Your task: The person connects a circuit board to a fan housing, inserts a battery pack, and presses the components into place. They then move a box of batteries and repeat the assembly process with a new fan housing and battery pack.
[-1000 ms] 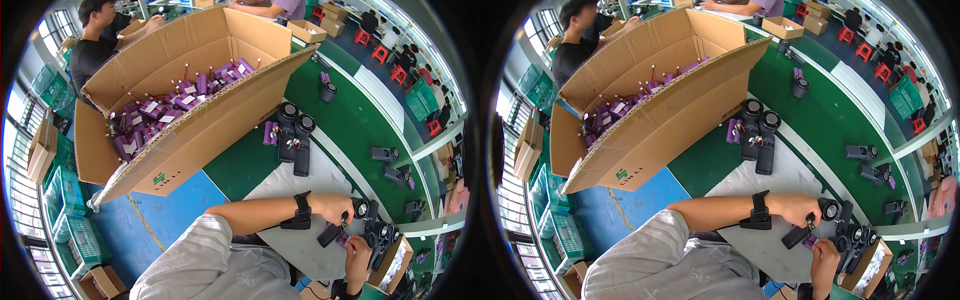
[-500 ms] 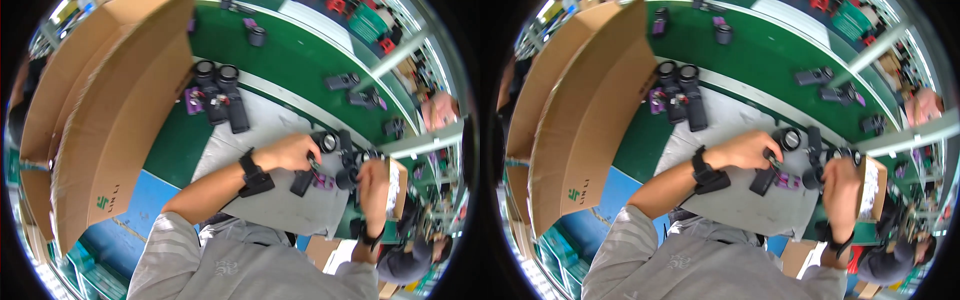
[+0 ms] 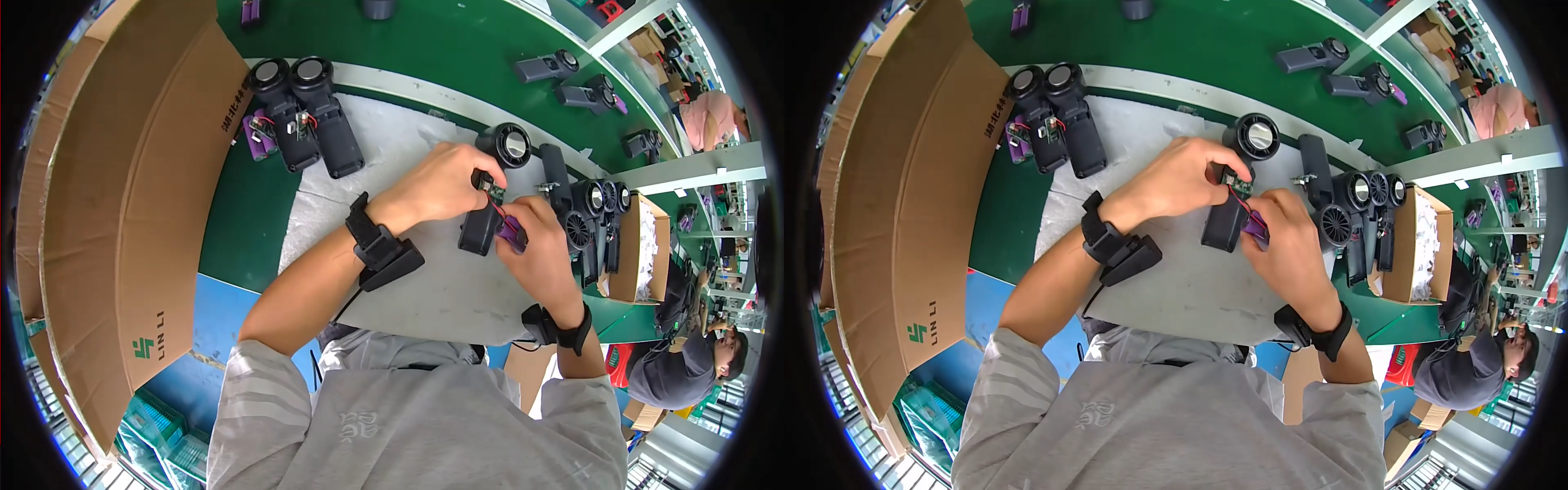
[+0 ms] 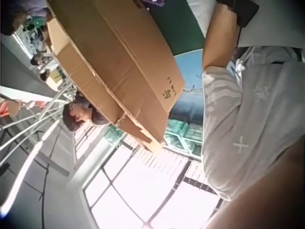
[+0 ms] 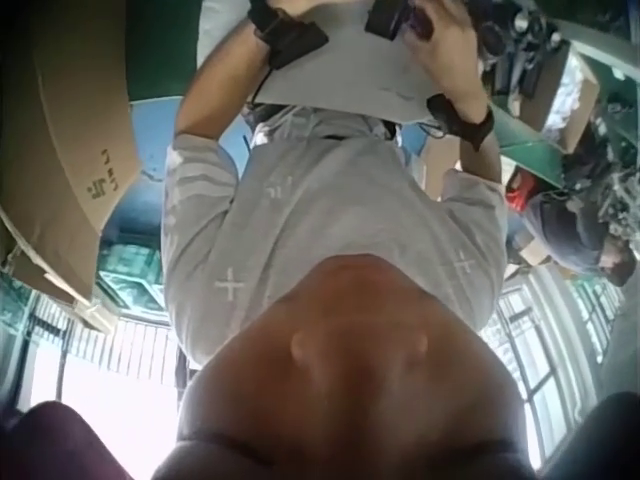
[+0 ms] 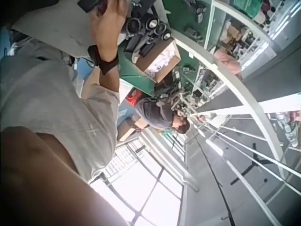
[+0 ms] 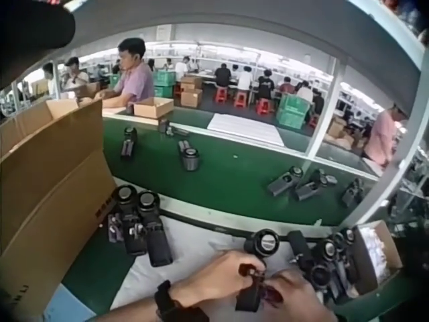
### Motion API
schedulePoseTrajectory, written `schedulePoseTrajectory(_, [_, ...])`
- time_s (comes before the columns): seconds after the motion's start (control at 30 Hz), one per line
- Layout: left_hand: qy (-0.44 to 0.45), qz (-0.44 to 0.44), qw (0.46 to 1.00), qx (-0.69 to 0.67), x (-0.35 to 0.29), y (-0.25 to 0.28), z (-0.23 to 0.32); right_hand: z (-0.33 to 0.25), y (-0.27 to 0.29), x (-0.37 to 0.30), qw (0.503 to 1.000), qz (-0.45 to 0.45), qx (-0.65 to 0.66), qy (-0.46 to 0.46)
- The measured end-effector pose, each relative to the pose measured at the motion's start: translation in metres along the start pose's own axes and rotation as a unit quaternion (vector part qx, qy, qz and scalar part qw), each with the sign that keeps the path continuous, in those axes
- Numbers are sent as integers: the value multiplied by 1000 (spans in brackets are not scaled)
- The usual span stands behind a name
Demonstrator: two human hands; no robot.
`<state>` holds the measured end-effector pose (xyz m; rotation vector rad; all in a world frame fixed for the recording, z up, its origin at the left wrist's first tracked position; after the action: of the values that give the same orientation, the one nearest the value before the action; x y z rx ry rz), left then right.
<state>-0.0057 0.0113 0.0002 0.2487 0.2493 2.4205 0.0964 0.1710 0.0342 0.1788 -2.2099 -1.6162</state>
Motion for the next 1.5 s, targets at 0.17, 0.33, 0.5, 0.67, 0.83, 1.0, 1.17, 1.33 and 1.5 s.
schedulePoseTrajectory(0.17, [5, 11, 1000, 25, -2, 5, 1, 4, 9, 9, 934, -103, 292, -179])
schedulePoseTrajectory(0.33, [-9, -1, 999, 38, 0, 5, 1, 12, 9, 3, 778, -163, 549, -257])
schedulePoseTrajectory(0.5, [-44, -7, 997, 59, 1, 5, -3, -1, 10, -7, 696, -152, 661, -235])
schedulePoseTrajectory(0.67, [-53, -7, 995, 79, 2, 5, -5, 4, 9, -11, 737, -167, 605, -251])
schedulePoseTrajectory(0.83, [-69, -1, 993, 93, 2, 6, -3, 9, 2, -9, 877, -130, 434, -161])
schedulePoseTrajectory(1.0, [-54, -19, 994, 97, 2, 8, -2, 8, 1, -4, 948, -109, 287, -81])
schedulePoseTrajectory(1.17, [-64, -40, 991, 112, 2, 9, -1, 9, -14, -9, 950, -78, 279, -117])
schedulePoseTrajectory(1.33, [-89, -40, 990, 106, 2, 9, 4, 4, -21, -12, 969, -30, 232, -77])
schedulePoseTrajectory(1.5, [-105, -40, 985, 134, -1, 8, 3, -7, -21, -13, 978, 5, 198, -59])
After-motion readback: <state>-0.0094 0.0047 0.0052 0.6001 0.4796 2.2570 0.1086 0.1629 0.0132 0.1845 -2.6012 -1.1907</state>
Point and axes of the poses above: each hand's wrist, its own x-axis towards the middle knuckle, its own y-axis out of the back of the hand, z = x × y, the point moved 2 cm from there along x, towards the middle knuckle, and after that the axes turned 2 degrees about -x, right-handed, at the moved point
